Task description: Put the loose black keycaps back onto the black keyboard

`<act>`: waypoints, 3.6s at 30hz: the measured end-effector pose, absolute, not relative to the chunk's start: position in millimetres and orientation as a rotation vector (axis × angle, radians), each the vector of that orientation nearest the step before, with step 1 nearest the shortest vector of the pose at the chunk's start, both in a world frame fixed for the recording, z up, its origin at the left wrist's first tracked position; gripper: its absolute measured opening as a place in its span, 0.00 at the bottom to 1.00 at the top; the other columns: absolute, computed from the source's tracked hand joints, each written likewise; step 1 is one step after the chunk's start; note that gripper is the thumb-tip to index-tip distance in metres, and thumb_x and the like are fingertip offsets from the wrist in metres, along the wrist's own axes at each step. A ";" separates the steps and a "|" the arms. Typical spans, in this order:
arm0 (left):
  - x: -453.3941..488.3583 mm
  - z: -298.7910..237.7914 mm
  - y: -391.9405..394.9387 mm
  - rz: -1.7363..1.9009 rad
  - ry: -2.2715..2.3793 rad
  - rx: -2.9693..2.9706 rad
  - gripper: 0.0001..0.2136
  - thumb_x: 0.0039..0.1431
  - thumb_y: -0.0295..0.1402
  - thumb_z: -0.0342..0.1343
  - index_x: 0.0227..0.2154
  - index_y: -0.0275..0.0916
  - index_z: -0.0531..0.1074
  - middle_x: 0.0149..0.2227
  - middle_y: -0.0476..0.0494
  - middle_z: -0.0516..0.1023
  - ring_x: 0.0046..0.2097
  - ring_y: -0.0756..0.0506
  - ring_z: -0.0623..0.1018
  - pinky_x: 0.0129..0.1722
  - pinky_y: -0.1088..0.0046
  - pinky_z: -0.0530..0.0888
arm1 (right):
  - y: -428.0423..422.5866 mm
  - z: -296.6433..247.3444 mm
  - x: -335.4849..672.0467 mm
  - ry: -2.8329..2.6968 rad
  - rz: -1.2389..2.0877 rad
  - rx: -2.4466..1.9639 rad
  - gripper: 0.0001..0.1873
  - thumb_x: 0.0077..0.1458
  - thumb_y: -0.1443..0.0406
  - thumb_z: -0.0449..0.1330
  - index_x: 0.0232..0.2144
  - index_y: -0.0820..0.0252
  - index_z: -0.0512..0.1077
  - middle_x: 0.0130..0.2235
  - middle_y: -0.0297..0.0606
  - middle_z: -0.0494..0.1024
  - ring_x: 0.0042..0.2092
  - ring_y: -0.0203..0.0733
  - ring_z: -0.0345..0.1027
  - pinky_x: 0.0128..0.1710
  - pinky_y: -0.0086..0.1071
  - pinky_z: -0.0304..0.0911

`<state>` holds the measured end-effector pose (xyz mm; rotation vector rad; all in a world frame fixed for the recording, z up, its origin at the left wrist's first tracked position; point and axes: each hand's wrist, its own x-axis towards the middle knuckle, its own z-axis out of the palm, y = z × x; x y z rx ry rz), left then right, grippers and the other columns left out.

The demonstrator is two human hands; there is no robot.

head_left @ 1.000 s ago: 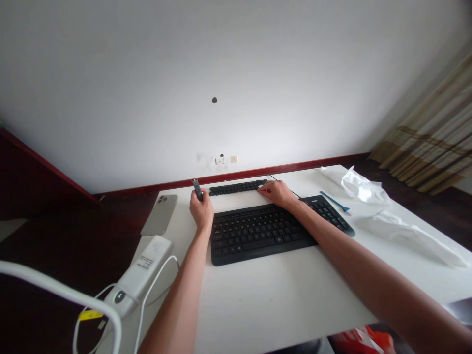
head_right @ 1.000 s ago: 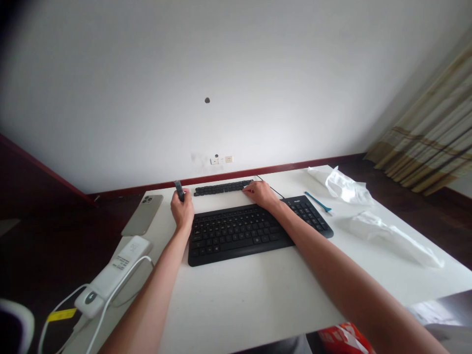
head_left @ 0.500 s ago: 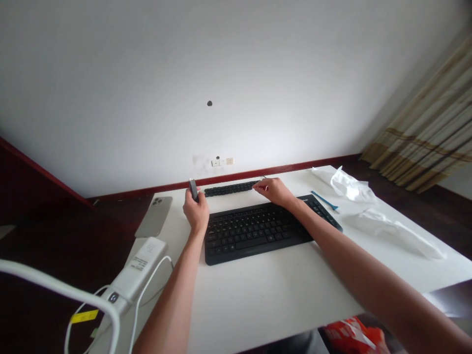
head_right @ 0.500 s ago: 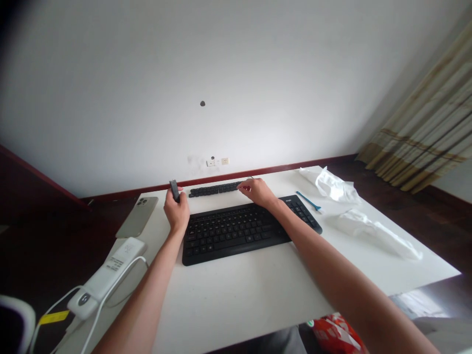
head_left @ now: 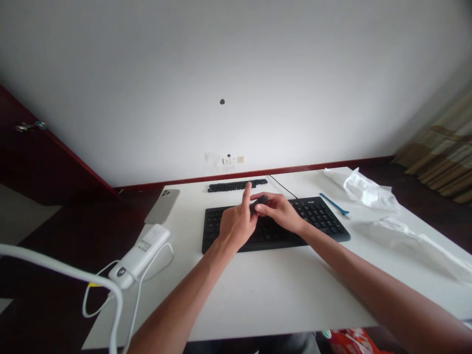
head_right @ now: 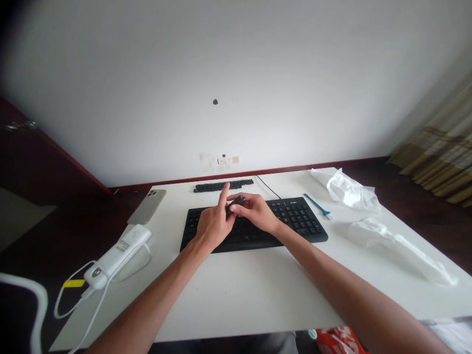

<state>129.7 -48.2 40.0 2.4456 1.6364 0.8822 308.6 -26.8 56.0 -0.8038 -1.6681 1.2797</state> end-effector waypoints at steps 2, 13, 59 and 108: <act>135.8 34.9 -50.5 0.844 1.583 2.447 0.38 0.67 0.35 0.54 0.74 0.39 0.42 0.35 0.43 0.83 0.29 0.42 0.80 0.30 0.72 0.70 | -24.6 53.5 306.2 -1.602 1.310 -0.810 0.20 0.55 0.50 0.69 0.39 0.60 0.81 0.31 0.35 0.77 0.30 0.37 0.65 0.33 0.32 0.65; 128.3 41.8 -49.6 0.957 1.460 2.256 0.18 0.73 0.47 0.44 0.47 0.44 0.76 0.24 0.51 0.74 0.25 0.47 0.73 0.29 0.74 0.62 | 11.7 49.1 345.5 -1.168 1.324 -0.830 0.21 0.49 0.49 0.73 0.35 0.61 0.81 0.25 0.30 0.65 0.27 0.32 0.53 0.27 0.30 0.54; 147.7 35.0 -38.5 1.050 1.326 2.395 0.17 0.67 0.38 0.56 0.55 0.40 0.65 0.44 0.42 0.77 0.45 0.43 0.77 0.48 0.64 0.75 | 27.6 43.0 381.2 -1.208 1.127 -1.045 0.23 0.54 0.45 0.68 0.37 0.59 0.79 0.36 0.38 0.77 0.33 0.35 0.68 0.32 0.29 0.65; 189.4 28.4 -92.2 0.466 1.187 2.939 0.27 0.69 0.49 0.52 0.64 0.41 0.66 0.69 0.32 0.63 0.61 0.34 0.68 0.58 0.52 0.68 | 21.5 61.6 401.5 -1.612 1.321 -1.161 0.22 0.60 0.49 0.64 0.29 0.62 0.75 0.36 0.47 0.84 0.23 0.34 0.67 0.21 0.30 0.62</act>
